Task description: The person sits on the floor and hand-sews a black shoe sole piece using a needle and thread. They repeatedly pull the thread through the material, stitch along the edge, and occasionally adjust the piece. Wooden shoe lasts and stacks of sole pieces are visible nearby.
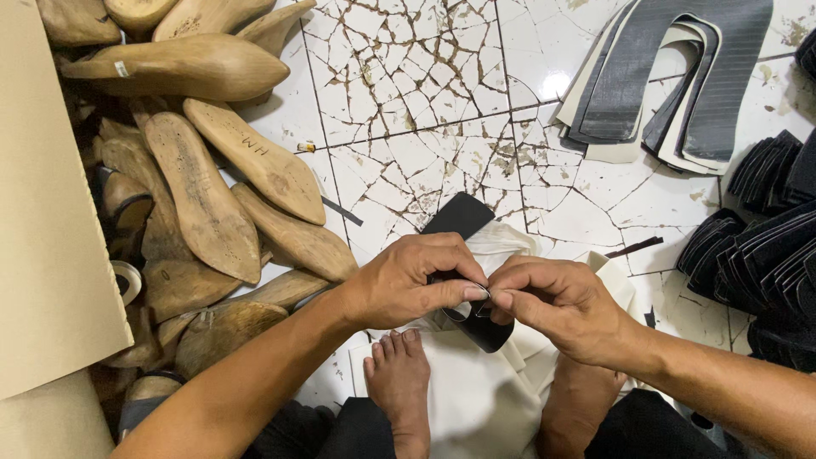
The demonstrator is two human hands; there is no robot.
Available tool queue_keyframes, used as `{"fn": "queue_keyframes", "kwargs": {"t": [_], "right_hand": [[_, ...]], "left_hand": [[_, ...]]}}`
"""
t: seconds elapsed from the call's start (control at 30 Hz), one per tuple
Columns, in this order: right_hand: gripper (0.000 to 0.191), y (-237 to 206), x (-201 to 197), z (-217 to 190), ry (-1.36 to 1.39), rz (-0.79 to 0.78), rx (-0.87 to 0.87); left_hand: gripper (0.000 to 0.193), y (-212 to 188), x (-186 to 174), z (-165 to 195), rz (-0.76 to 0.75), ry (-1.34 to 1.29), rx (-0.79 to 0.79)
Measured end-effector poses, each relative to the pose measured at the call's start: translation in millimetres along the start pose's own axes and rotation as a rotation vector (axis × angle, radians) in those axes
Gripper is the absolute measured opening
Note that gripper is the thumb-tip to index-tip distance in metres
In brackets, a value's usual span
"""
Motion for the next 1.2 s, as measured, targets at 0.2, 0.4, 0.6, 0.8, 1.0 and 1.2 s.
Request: {"fn": "queue_keyframes", "kwargs": {"t": [0.2,0.4,0.6,0.8,1.0,1.2], "right_hand": [[0.022,0.8,-0.4,0.8,-0.010,-0.008,0.013],[0.022,0.0,-0.6,0.3,-0.005,-0.006,0.021],[0.023,-0.1,-1.8,1.5,0.015,-0.006,0.045],[0.022,0.7,-1.8,3.7,-0.006,0.004,0.055],[0.021,0.1,-1.8,4.5,0.016,0.004,0.051],[0.023,0.3,-2.9,1.3,-0.017,-0.003,0.034]], "left_hand": [[0.017,-0.2,-0.2,-2.9,0.005,-0.026,-0.059],[0.020,0.9,-0.9,1.3,0.006,0.027,-0.052],[0.019,3.5,-1.2,1.0,0.025,0.036,-0.078],[0.019,3.9,-1.3,1.1,0.029,0.038,-0.083],[0.019,4.2,-1.4,1.7,0.030,0.014,-0.102],[0.018,4.6,-2.1,-0.6,0.041,-0.006,-0.141]]}}
Point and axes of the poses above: each hand's wrist, its own y-axis towards the middle knuckle, its own x-axis out of the palm, z = x × y, the point moved 7 cm from there along y, towards the middle knuckle, and after that the axes turned 13 degrees about -y, right-handed, at the moved point
